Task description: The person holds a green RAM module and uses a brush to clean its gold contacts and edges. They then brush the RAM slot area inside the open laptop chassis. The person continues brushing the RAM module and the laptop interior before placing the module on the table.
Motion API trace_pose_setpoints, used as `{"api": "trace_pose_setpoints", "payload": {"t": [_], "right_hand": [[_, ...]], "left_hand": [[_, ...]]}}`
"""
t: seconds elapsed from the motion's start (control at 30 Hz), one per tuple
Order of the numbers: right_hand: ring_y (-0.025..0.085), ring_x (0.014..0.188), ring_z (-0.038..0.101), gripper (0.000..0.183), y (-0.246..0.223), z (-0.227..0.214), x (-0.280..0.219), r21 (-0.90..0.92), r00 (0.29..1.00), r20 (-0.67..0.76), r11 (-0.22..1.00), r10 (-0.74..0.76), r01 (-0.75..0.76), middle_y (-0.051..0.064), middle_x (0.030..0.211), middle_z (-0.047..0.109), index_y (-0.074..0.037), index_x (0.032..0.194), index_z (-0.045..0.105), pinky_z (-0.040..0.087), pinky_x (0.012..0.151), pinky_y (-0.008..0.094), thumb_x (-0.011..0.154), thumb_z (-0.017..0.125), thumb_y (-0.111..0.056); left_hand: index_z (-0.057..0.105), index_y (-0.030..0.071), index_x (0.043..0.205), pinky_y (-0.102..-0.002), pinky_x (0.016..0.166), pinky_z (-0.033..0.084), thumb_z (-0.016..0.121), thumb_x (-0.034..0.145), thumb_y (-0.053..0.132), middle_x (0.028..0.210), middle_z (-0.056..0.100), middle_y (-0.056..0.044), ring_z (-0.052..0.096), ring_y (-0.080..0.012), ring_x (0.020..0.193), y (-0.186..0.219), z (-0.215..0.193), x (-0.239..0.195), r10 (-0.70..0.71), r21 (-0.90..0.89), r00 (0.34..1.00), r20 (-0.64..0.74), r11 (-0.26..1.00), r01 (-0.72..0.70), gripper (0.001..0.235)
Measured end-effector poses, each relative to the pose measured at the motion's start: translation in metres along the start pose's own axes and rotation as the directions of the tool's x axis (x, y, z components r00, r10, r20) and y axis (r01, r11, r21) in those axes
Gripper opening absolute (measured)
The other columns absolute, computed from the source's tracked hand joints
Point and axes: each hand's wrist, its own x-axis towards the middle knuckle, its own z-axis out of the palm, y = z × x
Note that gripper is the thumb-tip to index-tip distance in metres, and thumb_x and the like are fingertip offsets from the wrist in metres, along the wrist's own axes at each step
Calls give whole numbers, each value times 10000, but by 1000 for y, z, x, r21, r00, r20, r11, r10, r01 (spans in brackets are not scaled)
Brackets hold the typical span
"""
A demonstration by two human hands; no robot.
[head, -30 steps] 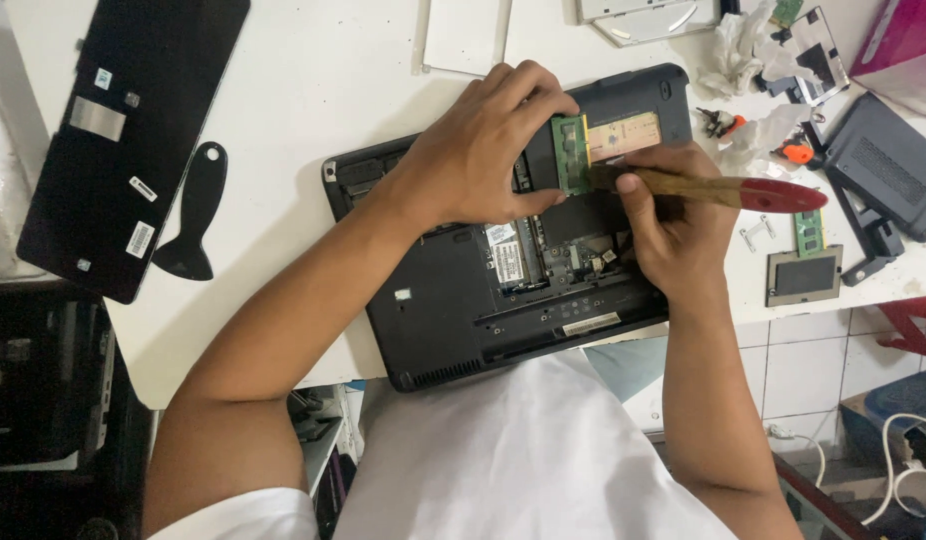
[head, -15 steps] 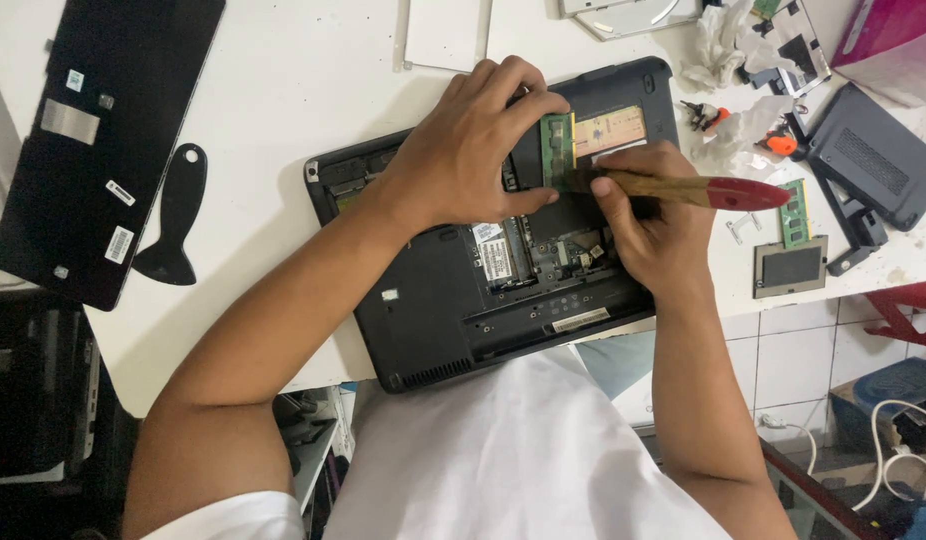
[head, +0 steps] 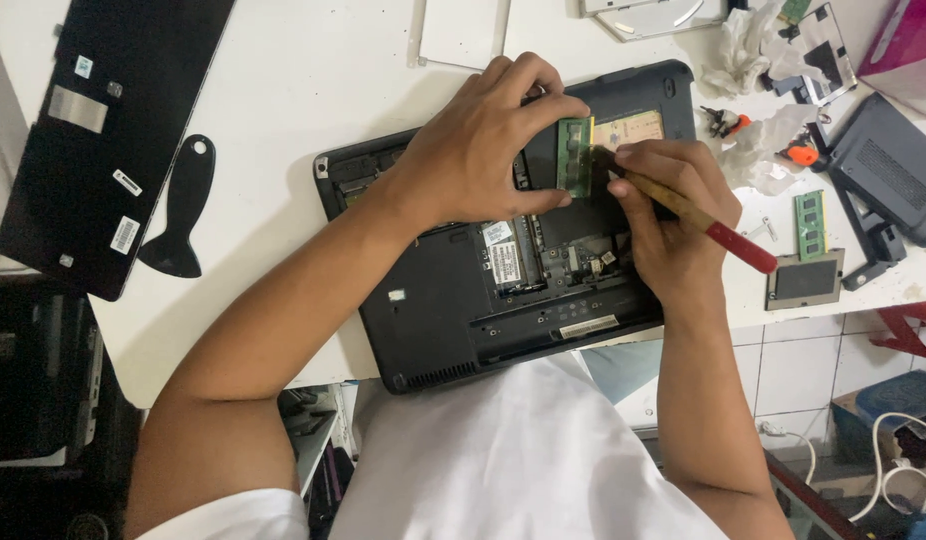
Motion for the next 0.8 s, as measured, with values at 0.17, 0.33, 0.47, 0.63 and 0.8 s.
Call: {"api": "trace_pose_setpoints", "payload": {"t": [0.17, 0.33, 0.47, 0.63, 0.8], "right_hand": [[385, 1146, 752, 121, -2, 0, -3, 95, 998, 21, 994, 52, -54, 265, 1219, 725, 72, 1201, 698, 626, 1055, 447, 1112, 772, 37], [435, 1185, 758, 106, -1, 0, -2, 77, 995, -43, 993, 89, -85, 307, 1230, 731, 85, 1203, 678, 620, 1066, 482, 1157, 694, -9], [434, 1235, 733, 176, -9, -2, 4, 87, 998, 13, 995, 57, -58, 305, 1273, 712, 96, 1258, 681, 602, 1113, 480, 1173, 638, -52], [409, 1223, 729, 120, -4, 1, 5, -3, 997, -35, 998, 70, -70, 272, 1313, 717, 71, 1292, 677, 569, 1094, 470, 1187, 655, 18], [396, 1263, 740, 115, -8, -1, 4, 91, 995, 55, 992, 78, -83, 283, 1374, 708, 39, 1246, 699, 596, 1137, 450, 1163, 647, -19]], "left_hand": [[649, 99, 1437, -497, 1007, 518, 1017, 900, 458, 1292, 499, -123, 554, -329, 1155, -2, 0, 0, 1, 5, 1000, 4, 1000, -1, 744], [638, 108, 1457, -510, 1060, 506, 1023, 869, 447, 1326, 495, -117, 554, -328, 1198, -3, -1, 1, -18, -35, 999, 29, 999, 19, 780], [636, 121, 1465, -529, 1079, 499, 1020, 868, 445, 1332, 500, -121, 555, -340, 1216, -2, -2, 2, -38, -31, 998, 52, 999, 40, 780], [636, 118, 1463, -504, 1069, 515, 1018, 866, 456, 1321, 502, -118, 554, -324, 1209, -2, -1, 2, -36, -24, 998, 42, 999, 37, 786], [639, 126, 1469, -516, 1069, 498, 1009, 866, 471, 1344, 502, -118, 552, -335, 1206, -3, -1, 3, -49, -19, 997, 61, 999, 50, 786]]}}
